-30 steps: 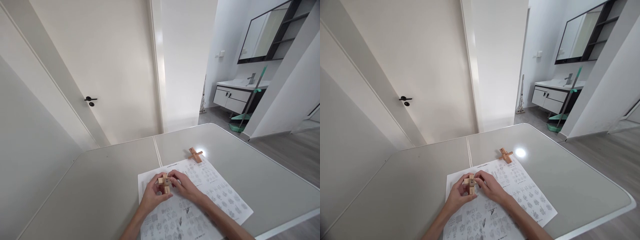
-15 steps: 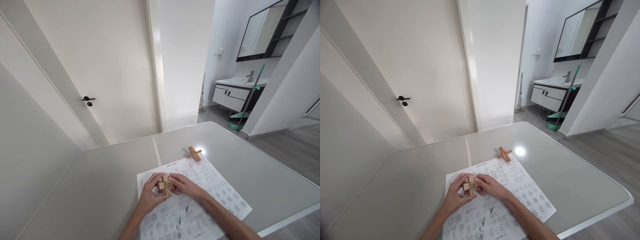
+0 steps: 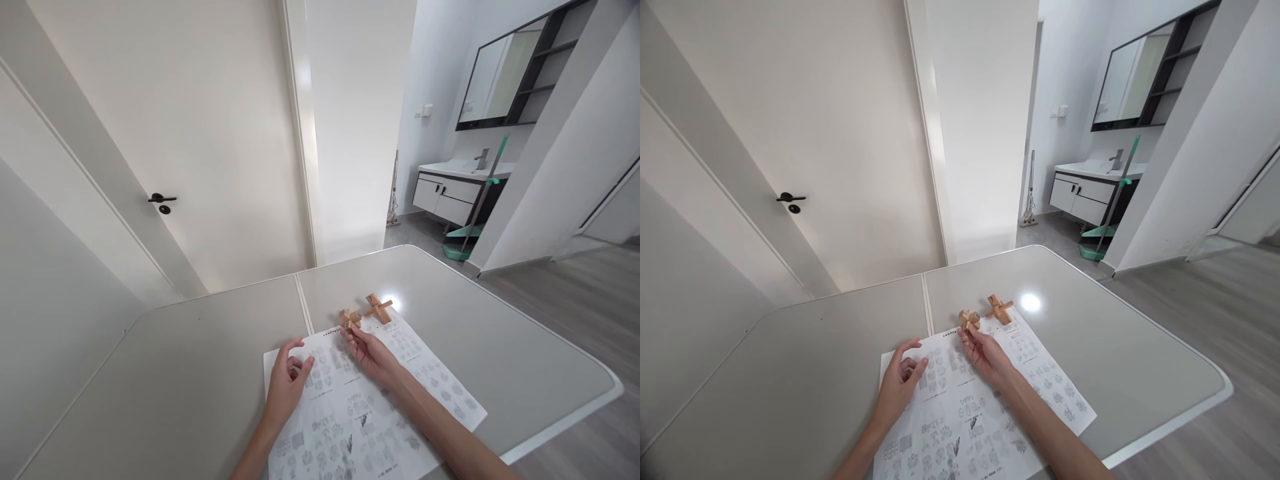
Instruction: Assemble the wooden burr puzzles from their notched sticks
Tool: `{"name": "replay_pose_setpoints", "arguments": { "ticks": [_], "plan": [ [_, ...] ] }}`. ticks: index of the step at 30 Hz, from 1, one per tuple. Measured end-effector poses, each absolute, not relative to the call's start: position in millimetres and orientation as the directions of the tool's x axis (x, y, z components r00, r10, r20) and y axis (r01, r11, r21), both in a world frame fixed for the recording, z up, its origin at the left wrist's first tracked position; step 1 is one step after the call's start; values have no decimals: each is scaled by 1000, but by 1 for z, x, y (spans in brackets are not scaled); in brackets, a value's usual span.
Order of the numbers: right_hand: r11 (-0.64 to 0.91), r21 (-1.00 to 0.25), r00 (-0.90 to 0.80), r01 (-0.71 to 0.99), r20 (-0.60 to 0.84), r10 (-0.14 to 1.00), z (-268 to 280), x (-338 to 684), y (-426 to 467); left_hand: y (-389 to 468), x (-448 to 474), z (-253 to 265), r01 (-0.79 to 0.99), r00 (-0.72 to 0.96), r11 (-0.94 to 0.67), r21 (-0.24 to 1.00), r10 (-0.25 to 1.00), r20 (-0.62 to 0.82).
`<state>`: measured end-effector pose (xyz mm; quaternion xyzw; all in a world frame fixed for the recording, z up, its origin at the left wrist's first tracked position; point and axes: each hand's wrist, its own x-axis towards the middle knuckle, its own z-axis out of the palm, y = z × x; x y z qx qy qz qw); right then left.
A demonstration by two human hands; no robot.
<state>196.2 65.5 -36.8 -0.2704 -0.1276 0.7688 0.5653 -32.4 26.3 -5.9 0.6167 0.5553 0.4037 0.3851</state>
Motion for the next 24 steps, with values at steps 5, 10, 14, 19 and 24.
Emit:
{"name": "replay_pose_setpoints", "arguments": {
  "ticks": [5,10,14,19,24],
  "plan": [
    [-290,-553,-179,-782,-246,953,-32,189,60,27,-31,-5,395,63,-133,909,991,118],
    [-257,-827,-321,-500,-98,942,-17,176,46,27,-30,-3,444,120,-163,881,985,122],
    [-244,-862,-338,-444,-90,937,-15,177,46,26,-29,-4,486,155,-158,859,984,93],
    [-261,-846,-330,-465,-108,938,-13,181,47,27,-29,-5,484,182,-161,860,980,81],
    [-265,-849,-334,-457,-112,936,-9,182,46,31,-32,-5,469,192,-166,868,978,83]
  ]
}}
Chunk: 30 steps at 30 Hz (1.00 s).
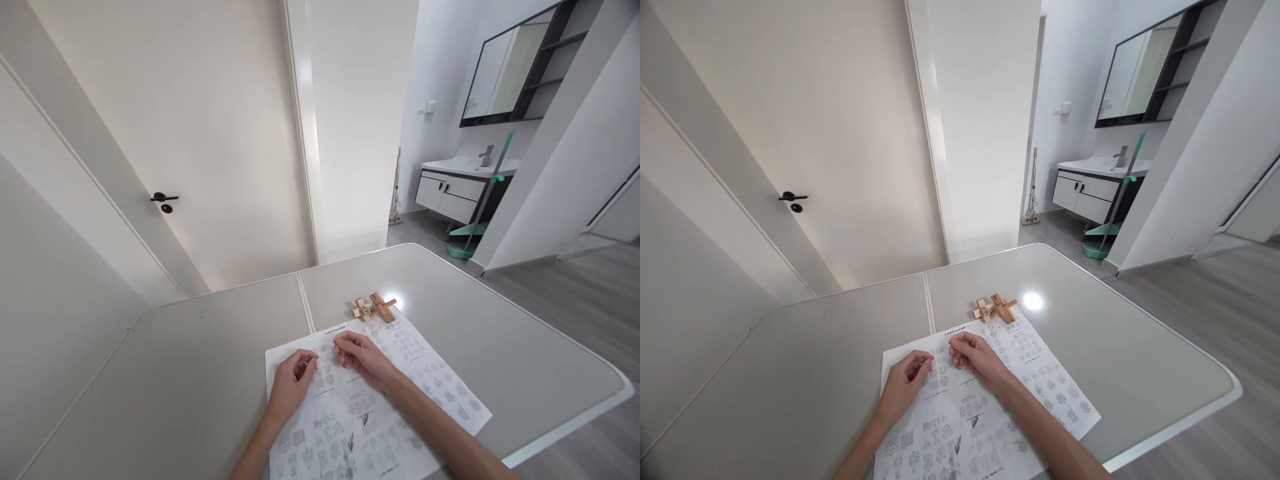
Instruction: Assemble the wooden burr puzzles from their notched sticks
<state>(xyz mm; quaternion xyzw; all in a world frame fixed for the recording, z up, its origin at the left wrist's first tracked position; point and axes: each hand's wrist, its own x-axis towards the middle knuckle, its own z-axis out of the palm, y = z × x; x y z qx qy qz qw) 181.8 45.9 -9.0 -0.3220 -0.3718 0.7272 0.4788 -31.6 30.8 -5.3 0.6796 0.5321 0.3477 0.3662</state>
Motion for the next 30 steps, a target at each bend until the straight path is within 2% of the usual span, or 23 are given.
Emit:
{"name": "replay_pose_setpoints", "arguments": {
  "ticks": [16,24,27,30],
  "plan": [
    [-257,-857,-323,-447,-114,940,-17,182,48,31,-32,-11,492,204,-176,853,975,84],
    [-187,-894,-310,-407,-57,949,-28,181,52,32,-31,-10,516,203,-170,840,976,73],
    [-165,-904,-303,-393,-42,952,-31,180,53,30,-30,-9,551,215,-180,815,974,70],
    [-152,-909,-302,-389,-31,953,-32,179,54,26,-28,-8,617,278,-259,743,955,102]
  ]
}}
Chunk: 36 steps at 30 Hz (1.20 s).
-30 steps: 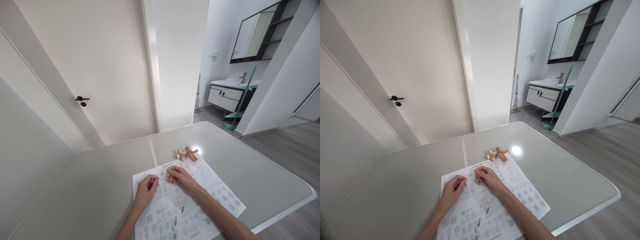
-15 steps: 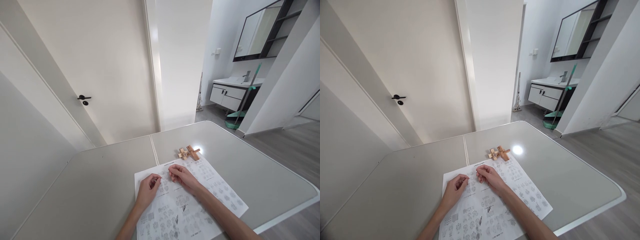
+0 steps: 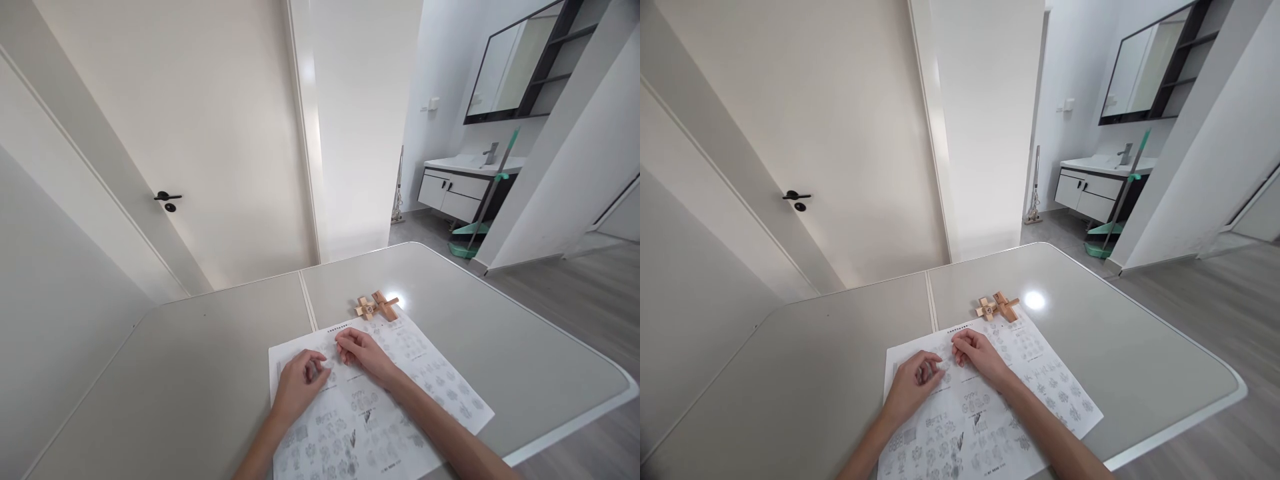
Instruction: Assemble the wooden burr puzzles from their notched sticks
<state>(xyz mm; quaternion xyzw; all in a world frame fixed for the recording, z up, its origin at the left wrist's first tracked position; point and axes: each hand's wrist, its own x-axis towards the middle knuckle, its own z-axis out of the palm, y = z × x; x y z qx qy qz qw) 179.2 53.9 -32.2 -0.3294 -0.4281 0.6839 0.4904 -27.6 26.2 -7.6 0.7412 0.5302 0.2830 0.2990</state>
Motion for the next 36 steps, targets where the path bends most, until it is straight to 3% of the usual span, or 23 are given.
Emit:
{"name": "replay_pose_setpoints", "arguments": {
  "ticks": [5,23,30,36],
  "plan": [
    [-144,-917,-305,-372,-26,952,-29,178,53,22,-26,-6,705,368,-369,606,920,133],
    [-124,-920,-258,-373,-25,966,-24,181,53,27,-31,-11,655,381,-386,650,911,156],
    [-134,-817,-122,-561,-79,989,-23,188,58,25,-29,-11,642,376,-406,650,906,195],
    [-72,-660,-21,-748,-84,996,-31,208,68,29,-36,-3,516,239,-262,815,958,156]
  ]
}}
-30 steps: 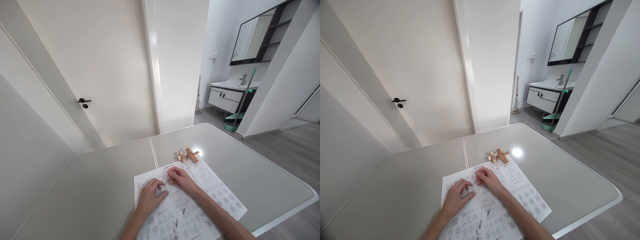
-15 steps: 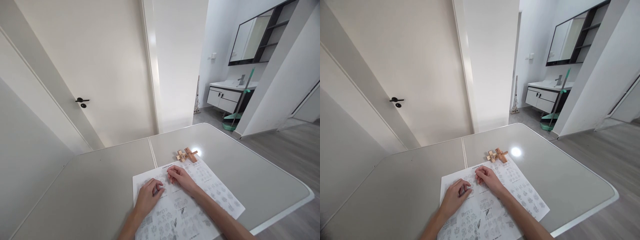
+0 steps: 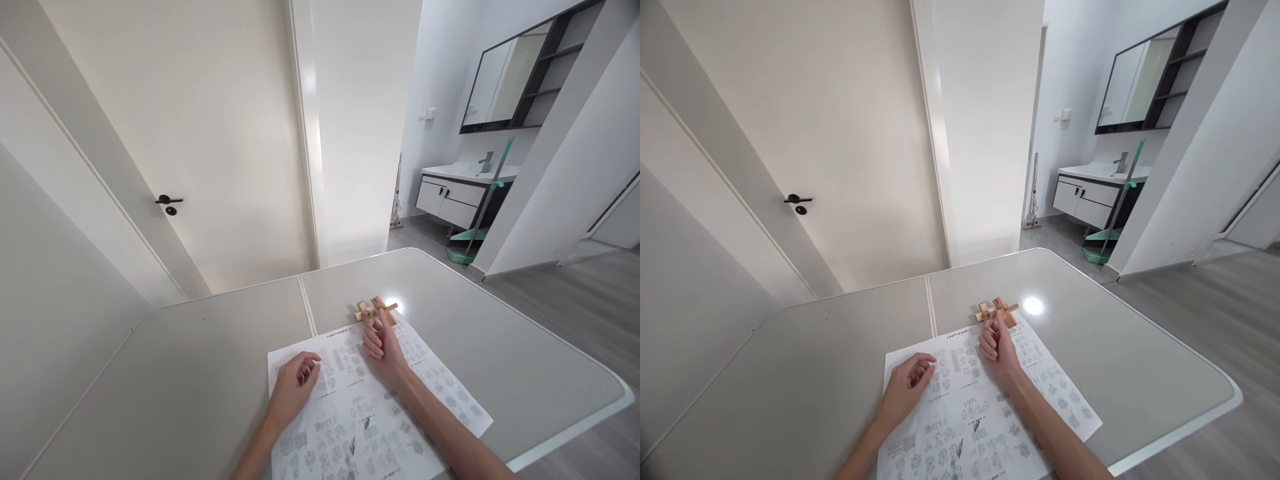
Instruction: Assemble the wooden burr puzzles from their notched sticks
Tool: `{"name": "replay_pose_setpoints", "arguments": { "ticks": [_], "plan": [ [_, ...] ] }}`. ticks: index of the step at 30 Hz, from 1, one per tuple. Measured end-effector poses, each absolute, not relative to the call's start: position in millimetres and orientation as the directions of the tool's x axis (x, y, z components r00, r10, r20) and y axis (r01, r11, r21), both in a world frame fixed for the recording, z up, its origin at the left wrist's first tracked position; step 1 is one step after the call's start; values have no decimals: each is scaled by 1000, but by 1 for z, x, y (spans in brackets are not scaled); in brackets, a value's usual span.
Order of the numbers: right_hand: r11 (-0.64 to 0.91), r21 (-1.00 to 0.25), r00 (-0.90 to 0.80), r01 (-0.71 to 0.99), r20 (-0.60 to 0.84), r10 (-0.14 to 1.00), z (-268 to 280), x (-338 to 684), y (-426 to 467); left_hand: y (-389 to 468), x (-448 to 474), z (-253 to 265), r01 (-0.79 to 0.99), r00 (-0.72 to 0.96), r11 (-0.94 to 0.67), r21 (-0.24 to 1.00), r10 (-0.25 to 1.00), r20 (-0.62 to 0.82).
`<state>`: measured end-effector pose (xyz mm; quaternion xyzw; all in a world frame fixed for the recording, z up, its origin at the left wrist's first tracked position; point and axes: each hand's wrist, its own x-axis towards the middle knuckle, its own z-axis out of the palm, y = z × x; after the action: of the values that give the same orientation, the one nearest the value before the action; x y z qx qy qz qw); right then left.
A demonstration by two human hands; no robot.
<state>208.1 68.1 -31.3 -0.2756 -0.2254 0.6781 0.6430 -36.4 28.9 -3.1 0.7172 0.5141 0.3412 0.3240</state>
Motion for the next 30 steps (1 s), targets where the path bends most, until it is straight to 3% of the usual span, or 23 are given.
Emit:
{"name": "replay_pose_setpoints", "arguments": {
  "ticks": [5,15,19,22,25,27,30],
  "plan": [
    [-19,-681,44,-732,-74,996,-34,217,73,35,-44,0,442,53,-185,877,982,180],
    [52,-652,115,-756,-54,992,-43,221,82,38,-47,-6,365,-28,-136,921,987,156],
    [77,-758,184,-648,-58,981,-32,217,77,38,-47,-5,369,-39,-134,920,987,159],
    [117,-900,222,-421,23,975,-23,210,67,36,-45,-5,380,-36,-155,912,983,182],
    [159,-975,54,-152,153,987,-15,200,54,33,-42,-5,384,-6,-190,903,978,208],
    [155,-987,-168,-48,161,973,-10,191,44,32,-41,-5,355,44,-229,906,973,228],
    [225,-969,-365,105,173,915,-5,179,31,31,-39,-6,240,173,-292,926,951,255]
  ]
}}
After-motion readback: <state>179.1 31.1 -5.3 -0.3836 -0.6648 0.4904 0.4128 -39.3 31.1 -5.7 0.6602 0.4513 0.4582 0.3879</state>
